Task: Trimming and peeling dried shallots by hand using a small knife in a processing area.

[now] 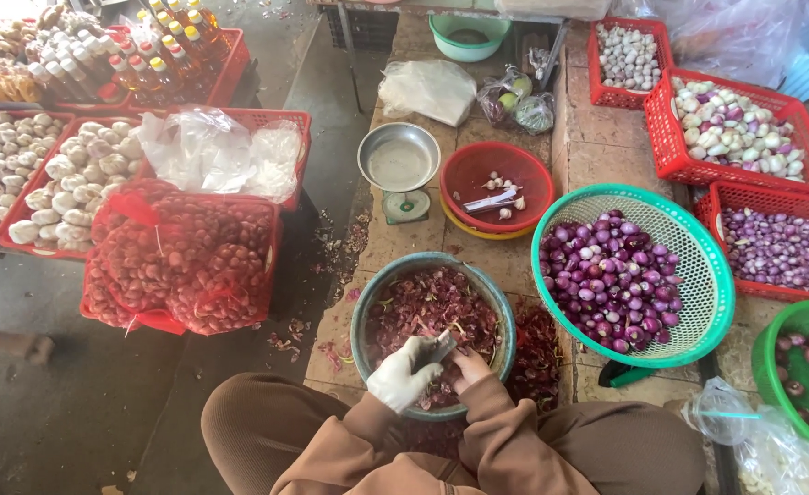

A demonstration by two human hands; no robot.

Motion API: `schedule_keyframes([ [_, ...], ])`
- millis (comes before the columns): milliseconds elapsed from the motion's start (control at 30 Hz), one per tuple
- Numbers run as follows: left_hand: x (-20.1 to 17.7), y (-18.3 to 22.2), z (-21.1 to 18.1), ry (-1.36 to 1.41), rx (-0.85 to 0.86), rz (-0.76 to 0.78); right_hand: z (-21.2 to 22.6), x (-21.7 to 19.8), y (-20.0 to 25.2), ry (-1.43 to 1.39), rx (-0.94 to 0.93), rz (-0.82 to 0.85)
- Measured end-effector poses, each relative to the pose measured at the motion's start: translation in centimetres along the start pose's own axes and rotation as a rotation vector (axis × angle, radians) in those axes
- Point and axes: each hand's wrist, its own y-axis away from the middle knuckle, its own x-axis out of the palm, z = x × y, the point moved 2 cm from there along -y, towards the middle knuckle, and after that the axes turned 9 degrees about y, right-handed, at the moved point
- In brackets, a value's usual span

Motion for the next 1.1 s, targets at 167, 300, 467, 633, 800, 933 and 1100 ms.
schedule_keyframes([
  [167, -0.9, -2.0, 2.9, 0.413, 0.037, 0.135, 0.7, 0.8, 1.5, 0.017, -0.002, 0.240],
  [300, -1.0, -5.4, 9.7, 0.675, 0.097, -0.031, 2.0, 3.6, 5.0, 0.043, -0.107, 0.074],
  [467, 0.3, -0.2, 2.9, 0.912, -0.010, 0.226, 1.7, 2.2, 3.5, -0.016, -0.063, 0.213],
  [633, 2.1, -1.3, 7.8, 1.063, -0.090, 0.149, 2.3, 3.4, 4.6, 0.010, -0.121, 0.243],
  [800, 1.5, -0.5, 5.9, 1.342, -0.090, 0.280, 2.0, 3.2, 4.2, -0.068, -0.069, 0.295],
  [933, 1.6, -0.7, 7.4, 1.379, -0.194, 0.226, 2.0, 3.6, 3.9, 0.075, -0.219, 0.298],
  [1100, 1.7, -1.0, 8.6, 1.345, -0.210, 0.127, 1.6, 2.4, 2.7, 0.131, -0.250, 0.196],
])
